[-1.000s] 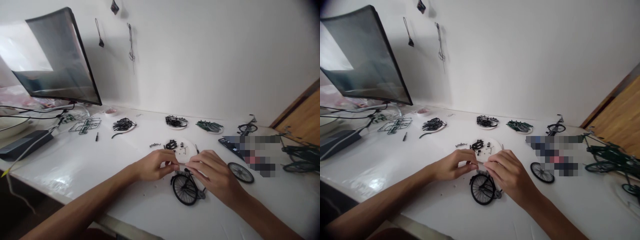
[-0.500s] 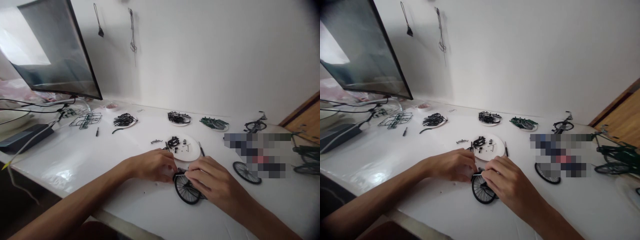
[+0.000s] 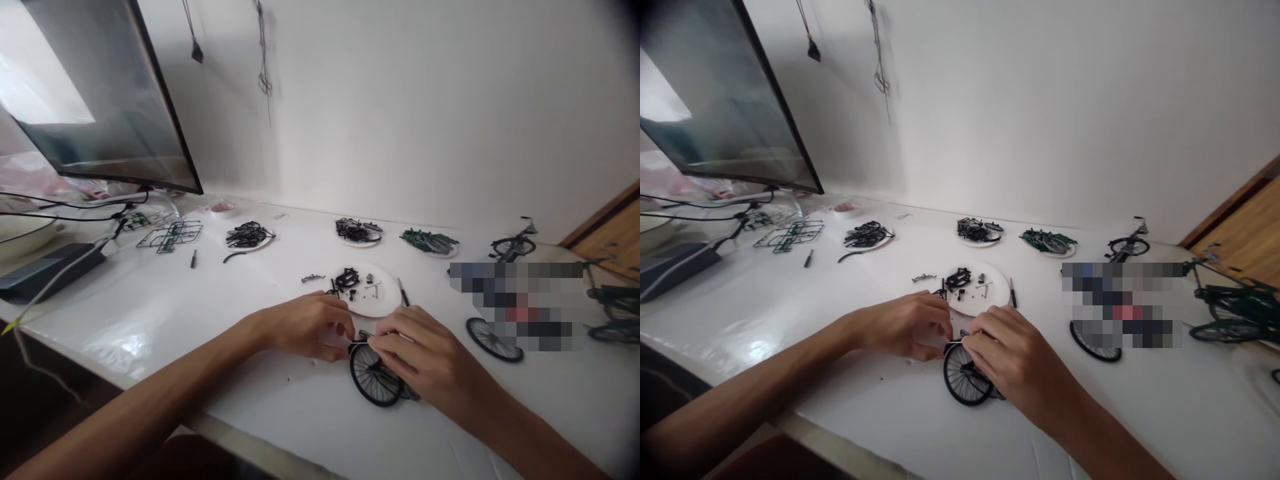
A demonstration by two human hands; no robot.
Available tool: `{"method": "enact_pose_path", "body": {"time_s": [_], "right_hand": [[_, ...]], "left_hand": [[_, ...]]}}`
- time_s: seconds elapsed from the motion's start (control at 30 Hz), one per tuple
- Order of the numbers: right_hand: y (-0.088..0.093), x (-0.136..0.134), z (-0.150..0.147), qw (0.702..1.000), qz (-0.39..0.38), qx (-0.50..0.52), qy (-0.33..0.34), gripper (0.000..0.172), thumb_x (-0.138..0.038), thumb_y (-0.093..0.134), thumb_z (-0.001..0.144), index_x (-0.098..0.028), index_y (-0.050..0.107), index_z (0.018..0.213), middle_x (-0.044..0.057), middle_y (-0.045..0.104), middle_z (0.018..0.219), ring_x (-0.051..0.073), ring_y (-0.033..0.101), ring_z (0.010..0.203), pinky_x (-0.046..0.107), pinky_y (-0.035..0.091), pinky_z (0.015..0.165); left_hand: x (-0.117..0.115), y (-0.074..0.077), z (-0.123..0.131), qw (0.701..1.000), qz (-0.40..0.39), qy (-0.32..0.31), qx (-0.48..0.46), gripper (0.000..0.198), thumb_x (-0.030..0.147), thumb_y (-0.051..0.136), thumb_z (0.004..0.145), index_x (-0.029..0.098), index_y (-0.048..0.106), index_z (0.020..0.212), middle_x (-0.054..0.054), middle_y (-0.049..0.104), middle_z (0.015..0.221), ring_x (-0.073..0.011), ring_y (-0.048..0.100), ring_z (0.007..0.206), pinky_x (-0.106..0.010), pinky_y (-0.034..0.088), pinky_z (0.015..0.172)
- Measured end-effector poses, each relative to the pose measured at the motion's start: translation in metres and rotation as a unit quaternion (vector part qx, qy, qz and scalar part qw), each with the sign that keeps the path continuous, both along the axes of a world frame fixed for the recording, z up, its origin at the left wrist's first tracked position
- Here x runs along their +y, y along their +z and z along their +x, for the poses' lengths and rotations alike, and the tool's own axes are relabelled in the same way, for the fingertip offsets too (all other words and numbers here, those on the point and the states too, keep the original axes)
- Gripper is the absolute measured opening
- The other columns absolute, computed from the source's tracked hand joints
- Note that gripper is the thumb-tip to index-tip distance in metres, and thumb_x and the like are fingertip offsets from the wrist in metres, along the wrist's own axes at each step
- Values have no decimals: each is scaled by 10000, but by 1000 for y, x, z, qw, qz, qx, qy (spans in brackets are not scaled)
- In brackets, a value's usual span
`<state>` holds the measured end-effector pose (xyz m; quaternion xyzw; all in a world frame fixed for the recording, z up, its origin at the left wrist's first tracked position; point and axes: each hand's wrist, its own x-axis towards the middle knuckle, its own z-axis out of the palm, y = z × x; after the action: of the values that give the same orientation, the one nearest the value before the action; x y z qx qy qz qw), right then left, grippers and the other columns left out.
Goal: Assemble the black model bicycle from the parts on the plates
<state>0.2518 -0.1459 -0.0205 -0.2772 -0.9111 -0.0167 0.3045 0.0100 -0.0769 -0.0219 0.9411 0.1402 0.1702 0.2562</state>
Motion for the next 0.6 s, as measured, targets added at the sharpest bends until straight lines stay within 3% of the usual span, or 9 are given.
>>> {"method": "enact_pose_path", "body": {"time_s": [0.23,0.43,0.6], "right_hand": [[1,0,0,1000,9,-21,-7,180,-46,537,956,-159,659,885,45,620,856,168,563,810,347,440,743],[1,-2,1,999,13,-29,-6,174,-34,540,951,-154,654,898,50,621,854,171,557,817,346,448,743],[1,-2,1,999,25,-44,-8,179,-33,533,949,-143,659,886,56,622,847,175,565,811,347,445,742]], "left_hand": [[-1,0,1,1000,-11,10,9,153,174,769,787,156,667,901,-36,667,913,-169,605,858,-317,467,861],[-3,4,1,999,-19,22,35,319,215,772,811,146,666,1104,-51,660,954,-174,603,865,-306,483,819],[0,-1,1,1000,-1,-11,20,300,217,736,842,145,680,1128,-67,658,972,-187,614,893,-313,493,845]]}}
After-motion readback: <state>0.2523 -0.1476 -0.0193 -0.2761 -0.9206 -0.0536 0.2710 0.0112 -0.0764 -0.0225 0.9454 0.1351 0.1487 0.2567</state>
